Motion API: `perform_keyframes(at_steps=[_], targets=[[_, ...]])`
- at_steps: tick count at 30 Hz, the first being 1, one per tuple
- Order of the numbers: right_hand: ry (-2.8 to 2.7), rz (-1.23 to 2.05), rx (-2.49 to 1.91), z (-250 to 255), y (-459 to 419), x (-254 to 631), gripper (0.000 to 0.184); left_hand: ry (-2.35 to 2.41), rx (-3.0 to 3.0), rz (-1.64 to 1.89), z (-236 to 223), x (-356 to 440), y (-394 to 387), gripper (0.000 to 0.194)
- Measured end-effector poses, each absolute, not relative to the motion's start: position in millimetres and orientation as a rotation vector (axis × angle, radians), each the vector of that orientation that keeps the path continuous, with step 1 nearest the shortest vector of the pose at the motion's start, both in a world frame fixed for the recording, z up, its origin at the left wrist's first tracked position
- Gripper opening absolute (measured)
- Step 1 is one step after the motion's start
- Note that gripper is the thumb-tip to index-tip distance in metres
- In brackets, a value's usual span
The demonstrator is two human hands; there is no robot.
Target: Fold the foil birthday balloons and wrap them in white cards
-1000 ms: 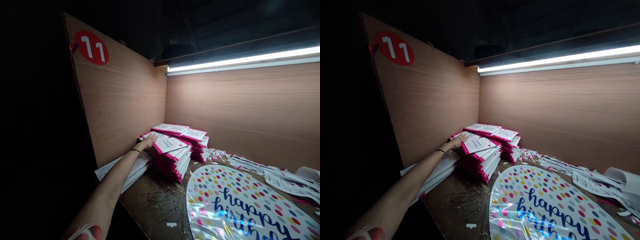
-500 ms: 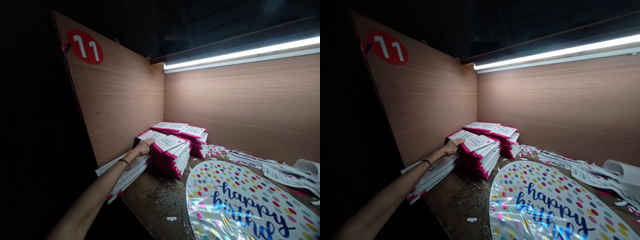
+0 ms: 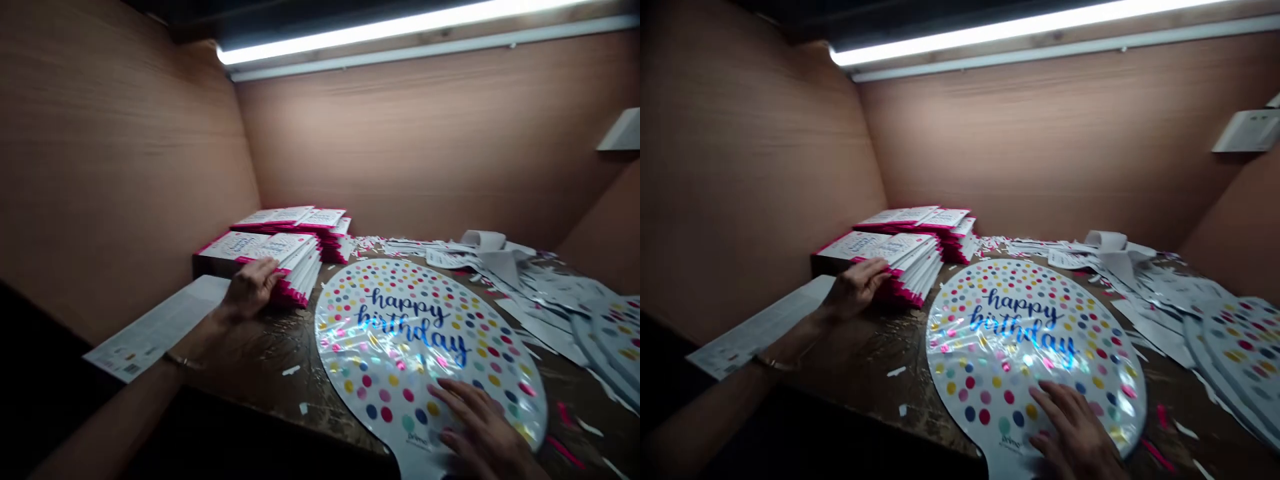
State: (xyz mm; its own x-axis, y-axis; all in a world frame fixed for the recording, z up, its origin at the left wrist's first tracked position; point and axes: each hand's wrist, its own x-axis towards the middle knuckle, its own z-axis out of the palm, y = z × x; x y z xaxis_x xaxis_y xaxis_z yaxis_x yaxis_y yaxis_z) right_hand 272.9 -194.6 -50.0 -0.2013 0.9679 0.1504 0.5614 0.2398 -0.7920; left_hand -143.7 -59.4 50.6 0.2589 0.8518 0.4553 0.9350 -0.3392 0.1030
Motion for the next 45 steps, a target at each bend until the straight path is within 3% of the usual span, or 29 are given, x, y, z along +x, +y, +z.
perform_keyframes(at_steps=[3, 8, 14, 17, 19, 23, 29, 34, 38, 40, 42, 45], targets=[[-2.121, 0.715, -1.374, -49.3, -190.9, 271.4, 0.045, -1.387, -2.739, -0.698, 15.9, -64.3, -95.4, 0.034], [-2.199, 0.759, -1.315, -44.6, -181.8, 259.8, 0.038, -1.033, -3.246, -0.316, -28.5, 23.1, -133.3, 0.053], [-2.147, 0.833, -1.257, -45.9, -167.7, 255.4, 0.005, -1.090, -3.374, -0.176, -24.2, 26.0, -128.8, 0.063], [-2.159, 0.825, -1.245, -42.6, -163.5, 253.6, 0.011, -1.055, -3.397, -0.128, -20.6, 24.9, -127.0, 0.070], [-2.200, 0.787, -1.248, -37.9, -165.0, 250.7, 0.005, -1.066, -3.395, -0.141, -20.7, 25.5, -126.8, 0.070], [-2.296, 0.714, -1.215, -32.7, -175.4, 241.3, 0.037, -1.130, -3.425, -0.211, -24.1, 25.8, -126.6, 0.058], [-2.151, 0.880, -1.182, -39.4, -175.1, 231.1, 0.006, -1.166, -3.488, -0.269, -24.9, 23.9, -126.0, 0.048], [-1.908, 1.145, -1.311, -31.2, -149.2, 225.9, 0.022, -1.061, -3.619, -0.437, -15.9, 16.8, -118.3, 0.042], [-1.835, 1.210, -1.370, -20.2, -131.1, 225.9, 0.033, -1.203, -3.512, -0.700, -18.1, 17.1, -111.3, 0.014], [-1.844, 1.193, -1.322, -14.7, -131.9, 234.2, 0.032, -1.369, -3.359, -0.810, -22.5, 19.1, -110.3, 0.024], [-1.957, 1.071, -1.233, -12.4, -140.3, 250.4, 0.030, -1.441, -3.237, -0.891, -26.2, 18.0, -112.0, 0.029], [-2.270, 0.500, -1.138, -21.5, -159.1, 283.8, 0.057, -1.278, -3.243, -0.870, -29.9, 3.9, -118.4, 0.020]])
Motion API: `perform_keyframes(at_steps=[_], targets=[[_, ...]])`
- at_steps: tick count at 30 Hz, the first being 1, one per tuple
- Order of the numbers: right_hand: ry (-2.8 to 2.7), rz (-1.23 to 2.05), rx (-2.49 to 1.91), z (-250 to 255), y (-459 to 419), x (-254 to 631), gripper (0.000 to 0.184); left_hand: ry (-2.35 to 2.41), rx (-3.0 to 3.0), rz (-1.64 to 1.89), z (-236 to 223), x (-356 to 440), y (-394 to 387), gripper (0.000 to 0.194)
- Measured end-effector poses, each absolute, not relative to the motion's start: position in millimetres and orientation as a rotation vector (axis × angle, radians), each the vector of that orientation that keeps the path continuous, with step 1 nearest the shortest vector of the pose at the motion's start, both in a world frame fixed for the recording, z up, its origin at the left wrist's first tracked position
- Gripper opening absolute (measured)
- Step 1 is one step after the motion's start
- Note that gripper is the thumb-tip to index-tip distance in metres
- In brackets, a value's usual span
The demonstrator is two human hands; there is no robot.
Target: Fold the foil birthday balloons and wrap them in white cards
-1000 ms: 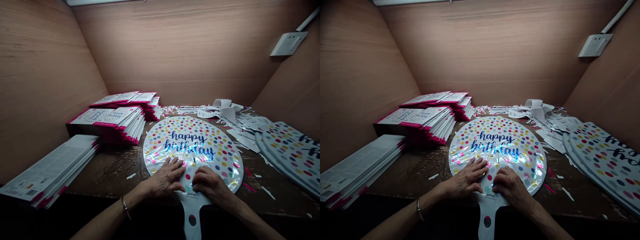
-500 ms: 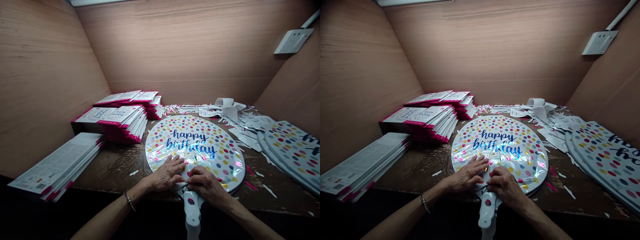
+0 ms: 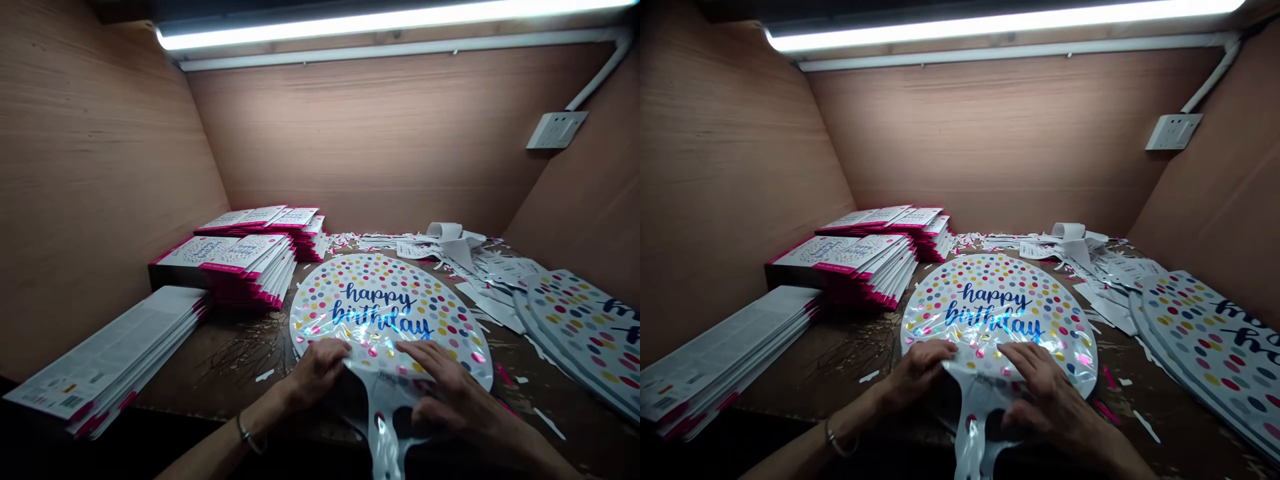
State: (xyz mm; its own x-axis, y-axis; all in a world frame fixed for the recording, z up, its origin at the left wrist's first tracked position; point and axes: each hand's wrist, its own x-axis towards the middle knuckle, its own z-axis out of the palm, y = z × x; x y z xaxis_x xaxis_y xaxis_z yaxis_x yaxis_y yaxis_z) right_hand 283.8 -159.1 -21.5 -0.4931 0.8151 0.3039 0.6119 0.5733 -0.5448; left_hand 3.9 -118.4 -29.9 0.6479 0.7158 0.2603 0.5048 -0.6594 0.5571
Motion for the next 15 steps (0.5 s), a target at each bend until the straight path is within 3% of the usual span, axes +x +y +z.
perform_keyframes(at_steps=[3, 8, 10, 15], targets=[[-2.395, -0.080, -1.103, -43.4, -175.1, 313.5, 0.048, 0.793, 2.688, 0.598, -34.9, -21.7, -124.5, 0.020], [-2.360, -0.279, -1.074, -74.5, -185.4, 335.6, 0.041, 0.957, 2.643, 0.567, -30.6, -39.6, -123.8, 0.025], [-2.264, -0.154, -1.185, -73.1, -176.5, 340.2, 0.038, 1.206, 2.449, 0.439, -16.7, -31.1, -114.2, 0.025], [-2.093, 0.542, -1.719, -31.7, -95.7, 350.8, 0.032, 1.606, 2.222, 0.290, 27.0, 3.1, -41.2, 0.026]])
